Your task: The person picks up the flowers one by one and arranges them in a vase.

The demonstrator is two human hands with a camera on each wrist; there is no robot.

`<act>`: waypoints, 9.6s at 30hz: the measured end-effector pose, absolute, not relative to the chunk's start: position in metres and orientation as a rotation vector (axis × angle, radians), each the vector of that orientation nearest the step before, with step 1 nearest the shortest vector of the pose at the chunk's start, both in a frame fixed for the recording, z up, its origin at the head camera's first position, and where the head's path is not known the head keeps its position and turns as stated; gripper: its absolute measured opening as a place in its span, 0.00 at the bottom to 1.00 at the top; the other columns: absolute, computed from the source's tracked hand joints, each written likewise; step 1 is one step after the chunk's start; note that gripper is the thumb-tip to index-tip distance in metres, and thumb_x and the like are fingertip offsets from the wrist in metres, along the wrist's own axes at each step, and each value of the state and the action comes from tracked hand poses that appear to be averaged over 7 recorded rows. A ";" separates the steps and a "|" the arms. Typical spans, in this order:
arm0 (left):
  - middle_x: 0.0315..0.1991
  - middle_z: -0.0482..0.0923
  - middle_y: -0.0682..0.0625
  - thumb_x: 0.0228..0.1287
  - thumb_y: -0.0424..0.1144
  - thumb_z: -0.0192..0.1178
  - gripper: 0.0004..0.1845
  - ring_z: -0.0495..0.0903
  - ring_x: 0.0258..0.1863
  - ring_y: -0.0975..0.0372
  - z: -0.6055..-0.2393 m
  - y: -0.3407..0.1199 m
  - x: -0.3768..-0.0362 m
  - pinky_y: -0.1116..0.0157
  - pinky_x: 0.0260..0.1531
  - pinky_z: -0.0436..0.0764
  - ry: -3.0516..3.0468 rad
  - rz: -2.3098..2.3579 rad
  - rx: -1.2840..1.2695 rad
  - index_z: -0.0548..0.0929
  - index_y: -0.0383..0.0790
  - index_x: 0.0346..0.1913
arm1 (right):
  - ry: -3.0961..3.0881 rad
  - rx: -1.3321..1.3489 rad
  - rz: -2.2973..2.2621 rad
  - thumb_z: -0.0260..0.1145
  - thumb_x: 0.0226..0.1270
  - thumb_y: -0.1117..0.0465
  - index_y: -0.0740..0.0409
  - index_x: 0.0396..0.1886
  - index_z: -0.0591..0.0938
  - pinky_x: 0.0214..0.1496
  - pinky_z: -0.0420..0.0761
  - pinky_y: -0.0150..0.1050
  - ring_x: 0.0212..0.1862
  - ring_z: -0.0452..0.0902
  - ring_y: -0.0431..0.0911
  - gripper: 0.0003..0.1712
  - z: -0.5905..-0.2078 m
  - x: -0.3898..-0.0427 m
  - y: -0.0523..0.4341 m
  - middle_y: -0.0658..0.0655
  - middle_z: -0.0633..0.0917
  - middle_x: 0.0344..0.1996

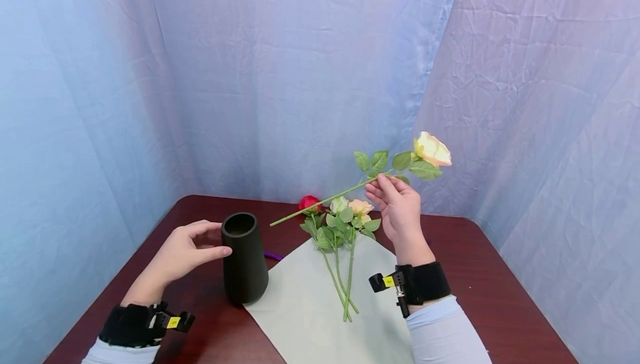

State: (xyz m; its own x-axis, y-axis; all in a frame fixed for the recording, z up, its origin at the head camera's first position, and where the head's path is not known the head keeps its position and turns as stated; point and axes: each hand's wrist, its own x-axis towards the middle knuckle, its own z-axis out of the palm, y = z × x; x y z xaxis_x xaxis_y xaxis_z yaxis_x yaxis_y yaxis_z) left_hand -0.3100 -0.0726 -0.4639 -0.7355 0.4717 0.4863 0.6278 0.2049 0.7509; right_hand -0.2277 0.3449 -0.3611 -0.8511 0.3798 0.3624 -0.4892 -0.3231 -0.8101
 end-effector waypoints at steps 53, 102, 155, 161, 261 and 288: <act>0.42 0.81 0.50 0.51 0.40 0.73 0.24 0.82 0.39 0.57 -0.451 -0.065 -0.291 0.65 0.35 0.81 -2.310 -1.532 -1.068 0.80 0.41 0.52 | -1.525 0.272 2.102 0.68 0.62 0.61 0.68 0.40 0.77 0.43 0.81 0.46 0.37 0.84 0.53 0.15 -0.354 -0.246 0.292 0.63 0.83 0.32; 0.42 0.80 0.49 0.51 0.41 0.73 0.25 0.82 0.39 0.57 -0.450 -0.064 -0.288 0.65 0.35 0.81 -2.304 -1.574 -1.078 0.80 0.39 0.52 | -1.817 0.292 1.956 0.67 0.64 0.56 0.65 0.47 0.79 0.40 0.82 0.48 0.41 0.82 0.57 0.19 -0.333 -0.283 0.221 0.65 0.83 0.37; 0.42 0.81 0.55 0.50 0.47 0.72 0.24 0.81 0.40 0.61 -0.473 -0.065 -0.314 0.65 0.36 0.81 -2.274 -1.572 -1.090 0.81 0.49 0.52 | -2.172 0.417 1.735 0.66 0.63 0.56 0.60 0.45 0.84 0.34 0.83 0.43 0.35 0.83 0.49 0.14 -0.357 -0.294 0.172 0.55 0.85 0.35; 0.42 0.80 0.55 0.50 0.47 0.72 0.24 0.81 0.40 0.62 -0.473 -0.065 -0.314 0.65 0.36 0.81 -2.280 -1.576 -1.086 0.81 0.49 0.52 | -2.256 0.427 1.618 0.65 0.64 0.55 0.56 0.42 0.85 0.28 0.81 0.42 0.31 0.81 0.53 0.12 -0.362 -0.294 0.168 0.54 0.85 0.31; 0.43 0.80 0.49 0.52 0.42 0.72 0.25 0.82 0.40 0.56 -0.443 -0.059 -0.280 0.65 0.36 0.81 -2.322 -1.533 -1.072 0.80 0.38 0.53 | -2.048 0.416 1.621 0.64 0.65 0.61 0.63 0.49 0.80 0.33 0.82 0.44 0.36 0.83 0.49 0.15 -0.343 -0.225 0.263 0.62 0.83 0.40; 0.44 0.80 0.54 0.52 0.48 0.71 0.25 0.81 0.40 0.63 -0.466 -0.062 -0.305 0.66 0.36 0.81 -2.330 -1.523 -1.070 0.80 0.49 0.54 | -2.132 0.210 1.429 0.65 0.65 0.59 0.62 0.47 0.82 0.38 0.82 0.43 0.42 0.81 0.57 0.14 -0.368 -0.224 0.334 0.60 0.84 0.38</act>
